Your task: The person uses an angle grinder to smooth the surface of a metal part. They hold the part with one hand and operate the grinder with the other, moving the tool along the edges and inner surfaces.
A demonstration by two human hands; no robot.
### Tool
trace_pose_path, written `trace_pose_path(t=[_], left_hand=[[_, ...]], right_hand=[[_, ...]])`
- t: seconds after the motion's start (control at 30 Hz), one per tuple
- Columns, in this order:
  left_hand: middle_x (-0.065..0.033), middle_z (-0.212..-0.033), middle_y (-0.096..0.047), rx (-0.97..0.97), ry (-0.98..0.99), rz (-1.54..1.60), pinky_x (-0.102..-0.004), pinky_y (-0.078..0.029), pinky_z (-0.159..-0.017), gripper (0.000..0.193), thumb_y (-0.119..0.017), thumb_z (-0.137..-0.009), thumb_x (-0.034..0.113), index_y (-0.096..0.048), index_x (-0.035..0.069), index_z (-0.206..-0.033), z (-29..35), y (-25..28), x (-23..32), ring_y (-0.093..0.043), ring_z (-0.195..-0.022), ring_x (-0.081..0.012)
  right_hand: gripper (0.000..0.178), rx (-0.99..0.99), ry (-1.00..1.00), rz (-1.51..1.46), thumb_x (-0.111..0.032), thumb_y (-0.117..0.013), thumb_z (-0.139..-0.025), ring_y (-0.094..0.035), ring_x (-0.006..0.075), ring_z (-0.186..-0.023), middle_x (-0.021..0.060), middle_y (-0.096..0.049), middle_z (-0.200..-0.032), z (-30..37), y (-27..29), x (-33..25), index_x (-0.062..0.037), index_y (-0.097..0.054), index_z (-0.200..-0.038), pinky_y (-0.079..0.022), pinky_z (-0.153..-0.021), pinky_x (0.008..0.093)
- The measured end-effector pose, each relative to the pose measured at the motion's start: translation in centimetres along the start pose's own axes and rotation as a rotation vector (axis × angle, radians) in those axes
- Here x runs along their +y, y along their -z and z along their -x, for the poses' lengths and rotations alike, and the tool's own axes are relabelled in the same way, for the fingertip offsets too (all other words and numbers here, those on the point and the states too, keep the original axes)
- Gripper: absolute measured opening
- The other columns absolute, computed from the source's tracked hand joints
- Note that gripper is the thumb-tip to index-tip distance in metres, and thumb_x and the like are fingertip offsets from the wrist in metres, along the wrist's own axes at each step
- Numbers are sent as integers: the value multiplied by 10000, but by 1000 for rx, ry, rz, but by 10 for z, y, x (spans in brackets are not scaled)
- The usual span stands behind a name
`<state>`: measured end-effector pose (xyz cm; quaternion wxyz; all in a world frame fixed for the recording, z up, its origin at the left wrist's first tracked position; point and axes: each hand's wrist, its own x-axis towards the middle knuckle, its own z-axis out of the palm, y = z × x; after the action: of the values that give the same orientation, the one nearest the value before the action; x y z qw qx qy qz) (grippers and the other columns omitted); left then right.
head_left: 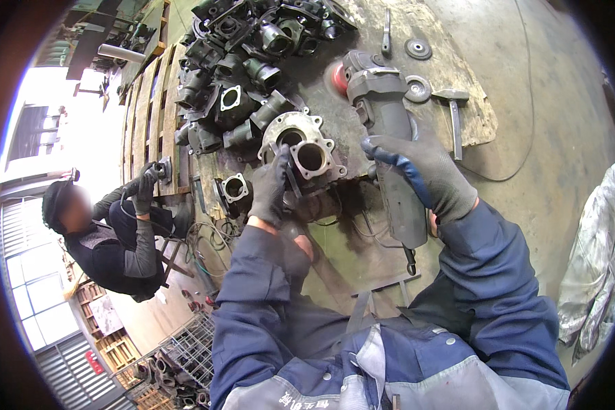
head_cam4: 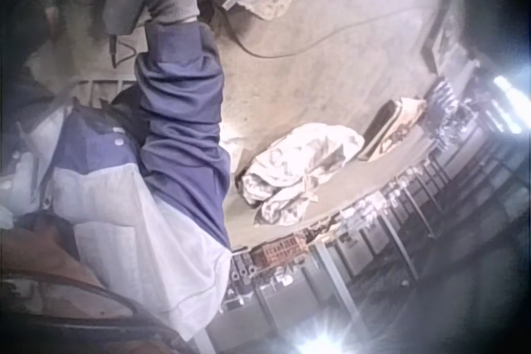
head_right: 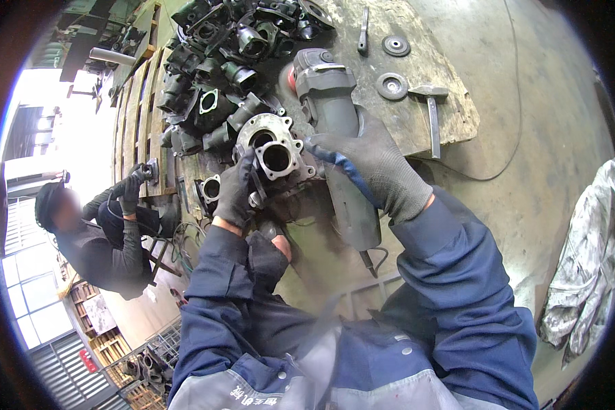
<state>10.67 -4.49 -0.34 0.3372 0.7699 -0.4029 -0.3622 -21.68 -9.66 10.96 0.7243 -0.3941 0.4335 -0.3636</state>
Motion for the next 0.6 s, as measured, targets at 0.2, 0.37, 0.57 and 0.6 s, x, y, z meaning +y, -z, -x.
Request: trace_pose_path(t=[0.2, 0.37, 0.57, 0.6], left_hand=[[-102, -831, -734, -52, 130, 24, -354, -504, -684, 612, -630, -1029, 557, -767, -39, -996, -8, -3, -1, -647, -737, -171], [-95, -801, -762, 159, -75, -358, -316, -514, -658, 568, -645, -1040, 503, -759, -43, -933, 32, 15, 41, -670, -711, -121], [-47, -843, -724, -278, 178, 257, -253, -479, -656, 437, -598, -1091, 430, -739, 20, -1039, 107, -31, 71, -607, -720, -78], [15, -854, -668, -433, 204, 457, -237, -430, -614, 390, -616, -1084, 431, -714, 53, -1083, 117, -45, 72, -537, -702, -38]], right_hand=[[544, -20, 0, 83, -195, -856, -864, -698, 149, -822, 85, -706, -1004, 0, 3, 7, 14, -586, -1287, -604, -717, 321], [571, -46, -100, 70, -204, -863, -859, -684, 145, -787, 85, -690, -979, 6, 11, 27, 3, -563, -1298, -597, -688, 319], [493, -64, -252, 56, -186, -832, -881, -654, 131, -860, 61, -671, -1026, 19, 3, 70, -21, -597, -1282, -565, -763, 323], [483, -71, -240, 110, -163, -802, -890, -658, 142, -887, 70, -670, -1063, 18, 1, 77, -13, -585, -1295, -571, -779, 327]])
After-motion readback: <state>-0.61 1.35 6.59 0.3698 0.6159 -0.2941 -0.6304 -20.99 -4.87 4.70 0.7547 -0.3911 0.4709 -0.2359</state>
